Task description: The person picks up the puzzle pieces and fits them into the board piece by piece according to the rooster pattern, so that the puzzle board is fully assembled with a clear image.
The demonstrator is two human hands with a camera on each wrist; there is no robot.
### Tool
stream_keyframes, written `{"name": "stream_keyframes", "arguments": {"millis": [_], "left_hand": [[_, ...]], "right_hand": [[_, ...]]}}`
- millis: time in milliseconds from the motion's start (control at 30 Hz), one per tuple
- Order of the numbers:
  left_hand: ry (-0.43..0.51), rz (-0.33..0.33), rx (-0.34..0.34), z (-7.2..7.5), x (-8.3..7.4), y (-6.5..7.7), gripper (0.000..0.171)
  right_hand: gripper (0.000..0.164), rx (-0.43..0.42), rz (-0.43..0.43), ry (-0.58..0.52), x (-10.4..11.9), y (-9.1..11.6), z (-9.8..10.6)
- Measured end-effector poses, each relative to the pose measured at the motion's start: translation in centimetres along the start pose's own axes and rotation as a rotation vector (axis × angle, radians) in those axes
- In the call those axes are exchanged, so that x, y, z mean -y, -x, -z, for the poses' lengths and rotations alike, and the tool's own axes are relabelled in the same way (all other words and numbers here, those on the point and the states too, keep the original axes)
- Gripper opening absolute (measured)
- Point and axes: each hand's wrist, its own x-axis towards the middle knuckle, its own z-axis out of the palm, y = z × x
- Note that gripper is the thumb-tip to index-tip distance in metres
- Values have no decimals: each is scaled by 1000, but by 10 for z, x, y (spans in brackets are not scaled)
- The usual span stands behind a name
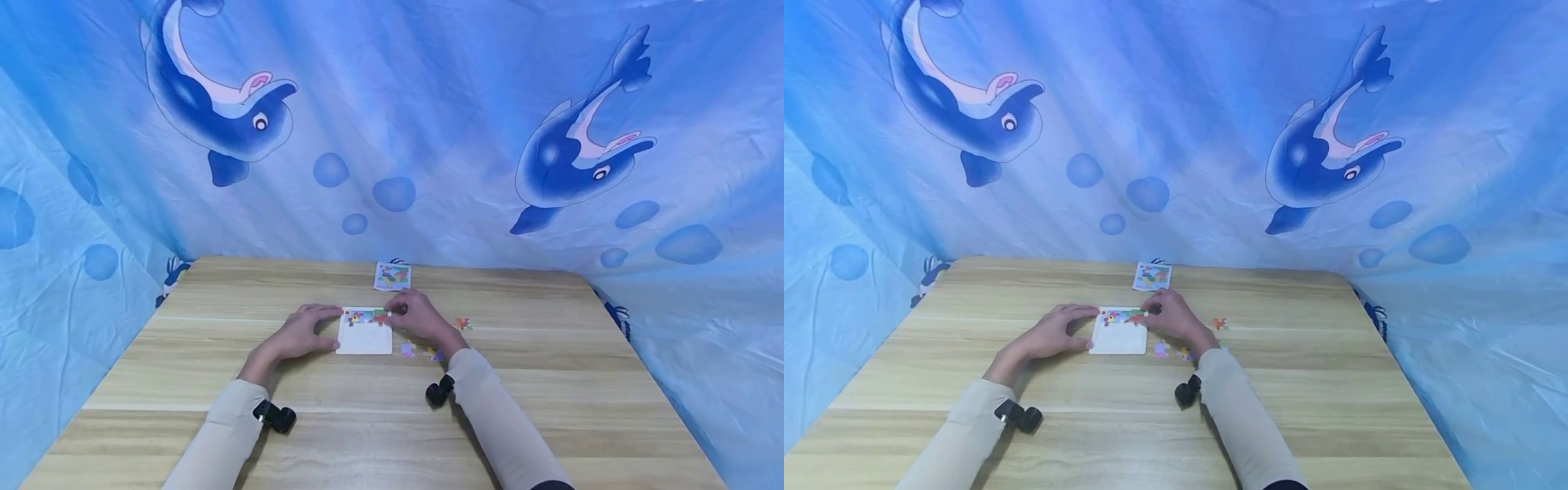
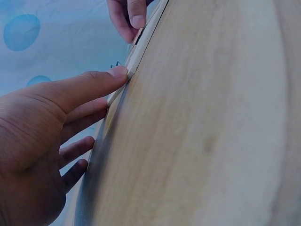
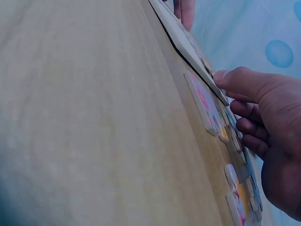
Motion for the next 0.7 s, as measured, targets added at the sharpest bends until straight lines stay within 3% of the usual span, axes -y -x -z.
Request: {"name": "stream_keyframes", "arguments": {"millis": [500,700], "left_hand": [[2,5,2,-2,1,0,72],[-14,-5,1,-1,0,-3,72]], "right_hand": [[25,16,-23,-49,2,1,1],[25,-5,13,-36,5,0,-2]]}}
